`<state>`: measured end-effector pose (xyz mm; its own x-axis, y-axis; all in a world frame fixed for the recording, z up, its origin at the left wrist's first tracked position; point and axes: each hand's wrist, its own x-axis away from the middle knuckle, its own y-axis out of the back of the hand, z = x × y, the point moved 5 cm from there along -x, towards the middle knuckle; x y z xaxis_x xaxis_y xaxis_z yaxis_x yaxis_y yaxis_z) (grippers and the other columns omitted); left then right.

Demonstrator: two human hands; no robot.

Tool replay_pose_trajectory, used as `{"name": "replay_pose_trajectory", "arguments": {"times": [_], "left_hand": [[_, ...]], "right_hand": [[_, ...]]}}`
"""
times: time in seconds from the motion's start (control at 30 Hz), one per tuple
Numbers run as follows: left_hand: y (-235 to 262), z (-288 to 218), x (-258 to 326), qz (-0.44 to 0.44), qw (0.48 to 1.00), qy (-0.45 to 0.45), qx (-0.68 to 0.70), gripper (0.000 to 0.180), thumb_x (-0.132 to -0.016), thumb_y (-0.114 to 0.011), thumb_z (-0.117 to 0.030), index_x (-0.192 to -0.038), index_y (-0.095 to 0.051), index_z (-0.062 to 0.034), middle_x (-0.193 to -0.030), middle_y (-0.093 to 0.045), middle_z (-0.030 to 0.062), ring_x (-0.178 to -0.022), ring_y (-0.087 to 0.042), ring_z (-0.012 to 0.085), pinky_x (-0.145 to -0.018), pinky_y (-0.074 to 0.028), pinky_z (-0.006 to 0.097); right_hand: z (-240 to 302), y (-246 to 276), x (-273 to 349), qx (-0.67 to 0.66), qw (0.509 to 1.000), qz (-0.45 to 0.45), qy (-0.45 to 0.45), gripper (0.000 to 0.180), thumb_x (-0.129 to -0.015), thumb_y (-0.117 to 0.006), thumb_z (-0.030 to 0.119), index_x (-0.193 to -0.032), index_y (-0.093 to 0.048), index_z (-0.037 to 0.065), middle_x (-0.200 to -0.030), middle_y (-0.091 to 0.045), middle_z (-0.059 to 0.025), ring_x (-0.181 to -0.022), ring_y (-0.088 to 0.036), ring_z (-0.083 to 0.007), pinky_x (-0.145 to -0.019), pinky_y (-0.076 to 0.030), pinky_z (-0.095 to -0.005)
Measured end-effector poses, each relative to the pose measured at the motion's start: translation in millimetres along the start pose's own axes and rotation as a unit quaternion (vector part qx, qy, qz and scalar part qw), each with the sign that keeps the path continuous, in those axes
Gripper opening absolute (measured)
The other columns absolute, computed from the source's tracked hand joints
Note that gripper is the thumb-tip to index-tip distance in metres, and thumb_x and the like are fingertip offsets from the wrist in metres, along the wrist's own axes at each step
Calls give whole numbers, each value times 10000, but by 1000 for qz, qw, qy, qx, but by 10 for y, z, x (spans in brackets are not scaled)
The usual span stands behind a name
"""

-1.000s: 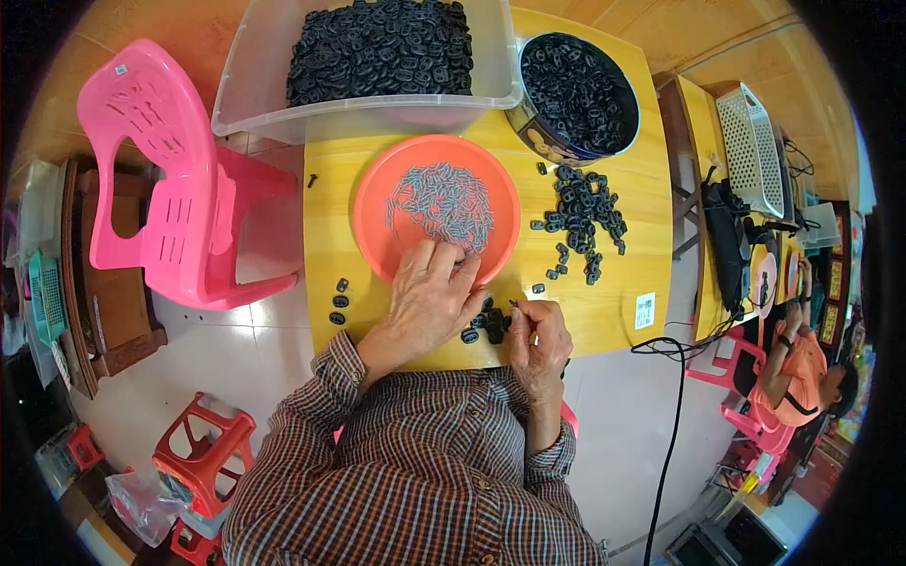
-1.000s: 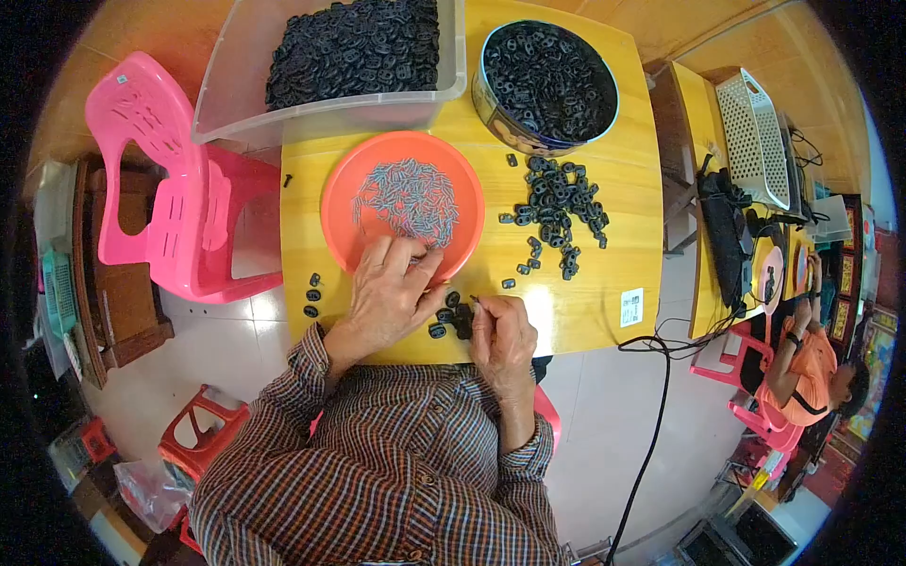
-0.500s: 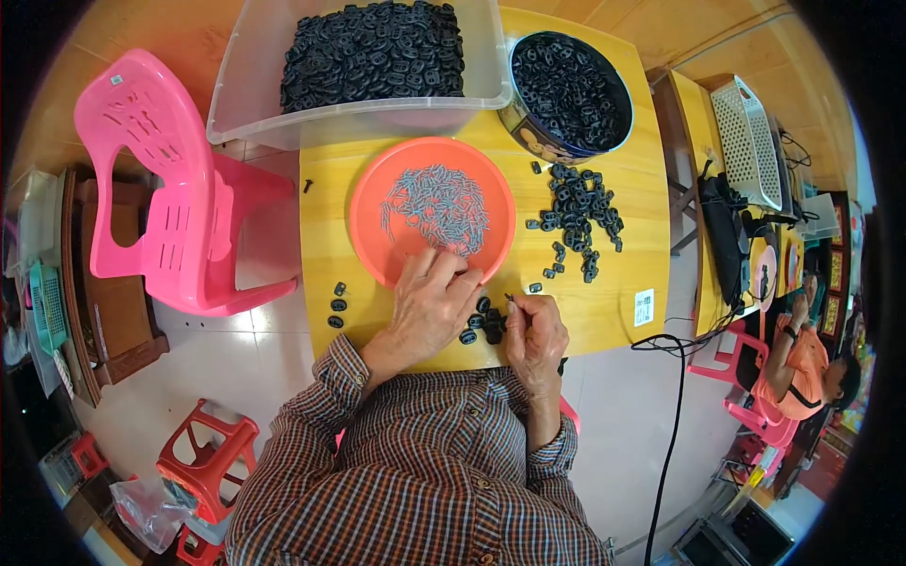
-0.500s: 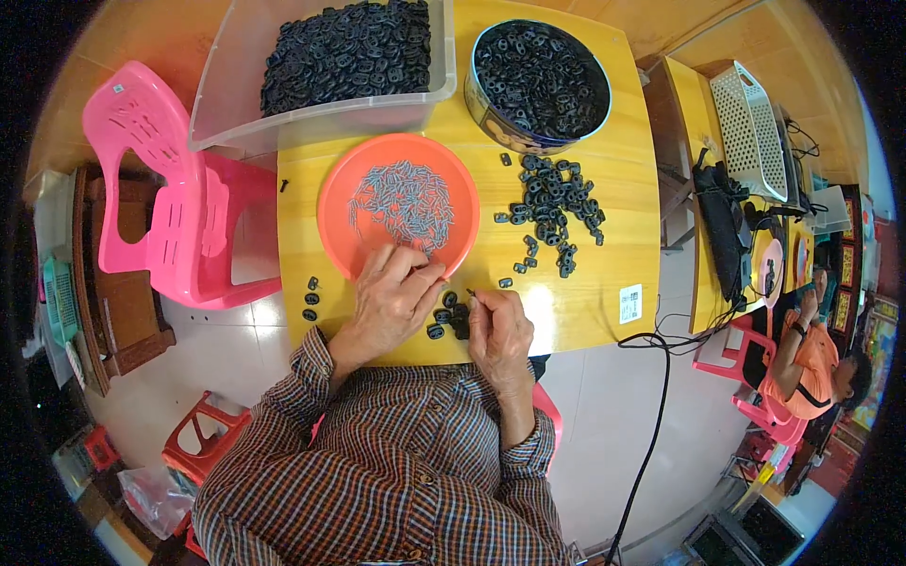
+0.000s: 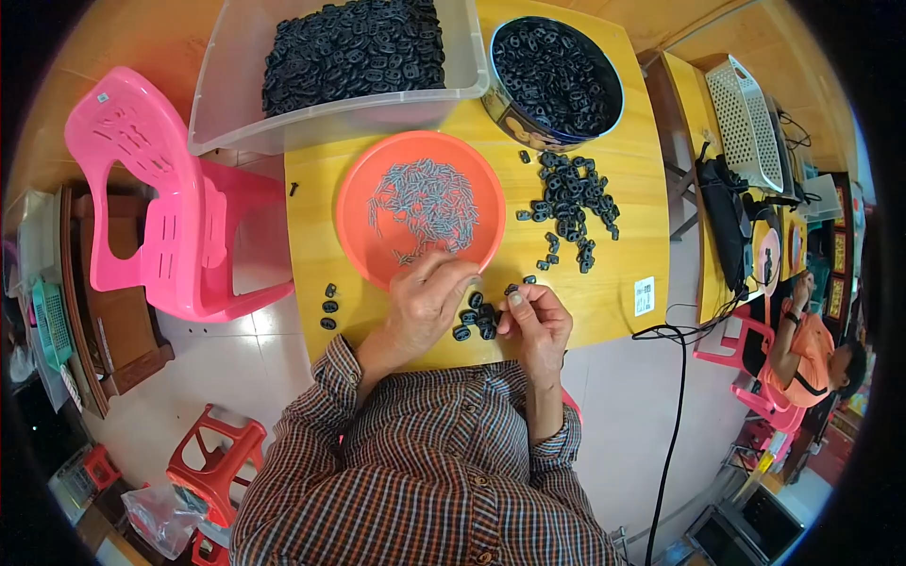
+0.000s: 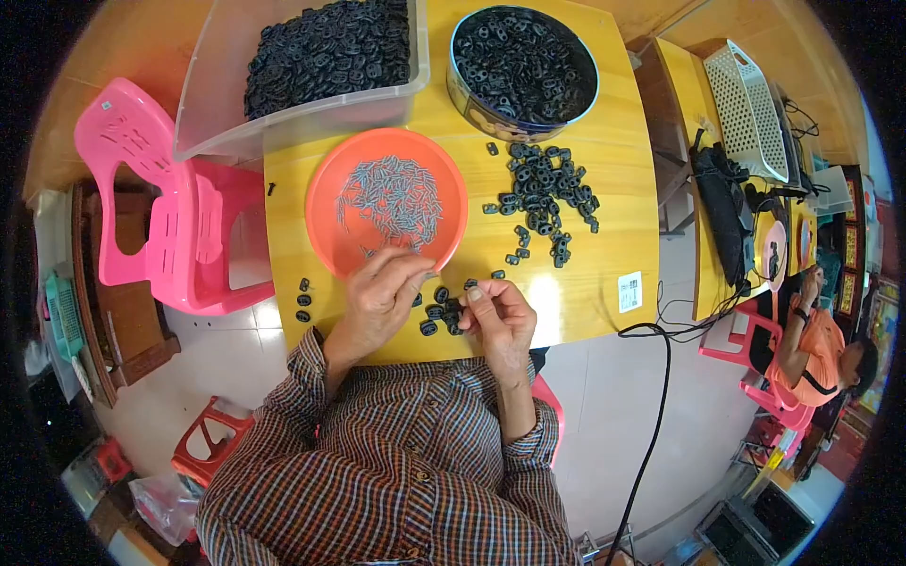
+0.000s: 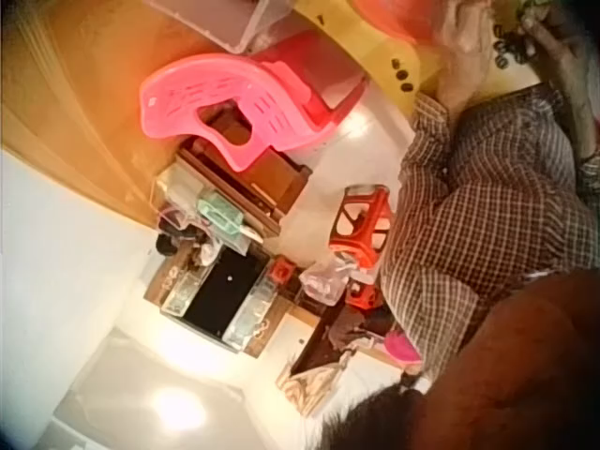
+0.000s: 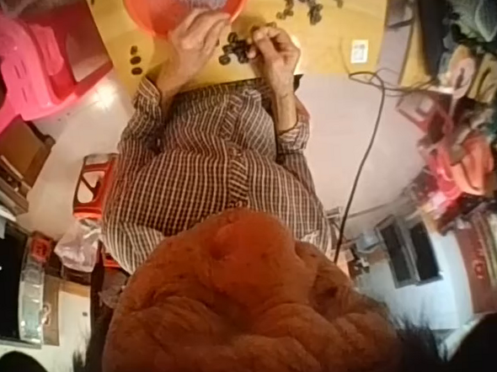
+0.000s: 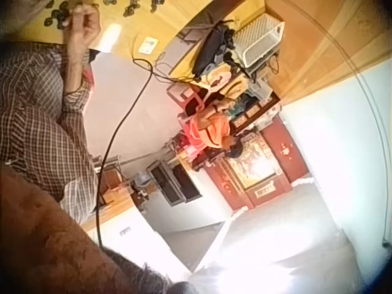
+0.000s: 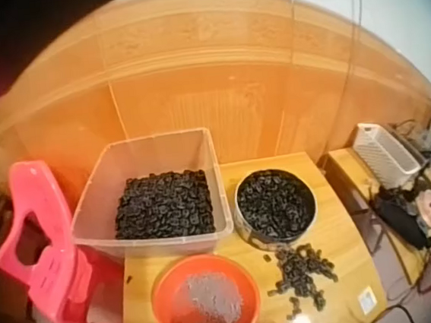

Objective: Assembling small silver pins into black plastic housing components.

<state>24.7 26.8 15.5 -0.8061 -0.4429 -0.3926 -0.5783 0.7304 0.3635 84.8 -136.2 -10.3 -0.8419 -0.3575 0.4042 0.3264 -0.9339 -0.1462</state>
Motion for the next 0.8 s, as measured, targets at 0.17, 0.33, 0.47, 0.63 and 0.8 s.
{"name": "replay_pose_trajectory", "arguments": {"times": [0.17, 0.33, 0.47, 0.63, 0.8], "left_hand": [[-135, 66, 22, 50, 975, 138, 165, 138, -796, -651, 26, -932, -637, 3, -794, -609, 72, -624, -612, 119, -547, -483, 230], [-365, 93, 72, 108, 903, 256, 328, 131, -843, -601, 20, -968, -640, 21, -807, -604, 30, -670, -591, 55, -576, -489, 196], [-474, 56, 53, 135, 884, 255, 367, 127, -863, -581, 8, -981, -625, 25, -813, -610, 25, -678, -594, 58, -594, -492, 189], [-564, 47, 28, 166, 877, 278, 356, 115, -900, -543, -26, -996, -591, 14, -827, -622, 21, -688, -600, 63, -622, -502, 198], [-637, 60, 38, 168, 871, 283, 365, 102, -910, -540, -36, -986, -589, 10, -819, -624, 24, -698, -600, 60, -636, -506, 205]], "right_hand": [[-35, 68, -30, -48, 998, 27, -15, 109, -915, -553, 99, -929, -570, -8, -773, -631, -53, -547, -544, -76, -493, -408, -192], [6, 108, -24, -87, 996, 31, -6, 106, -915, -549, 93, -932, -563, -11, -784, -635, -65, -545, -545, -81, -495, -410, -197], [52, 159, -10, -104, 994, 25, 0, 109, -917, -547, 91, -931, -558, -16, -786, -636, -73, -548, -541, -84, -499, -417, -200], [62, 223, 16, -125, 992, 19, 10, 115, -918, -548, 96, -925, -555, -19, -779, -632, -73, -553, -540, -85, -505, -427, -204], [56, 246, 4, -131, 991, 20, 16, 116, -918, -551, 99, -917, -553, -18, -772, -629, -70, -554, -540, -85, -508, -432, -202]]}}
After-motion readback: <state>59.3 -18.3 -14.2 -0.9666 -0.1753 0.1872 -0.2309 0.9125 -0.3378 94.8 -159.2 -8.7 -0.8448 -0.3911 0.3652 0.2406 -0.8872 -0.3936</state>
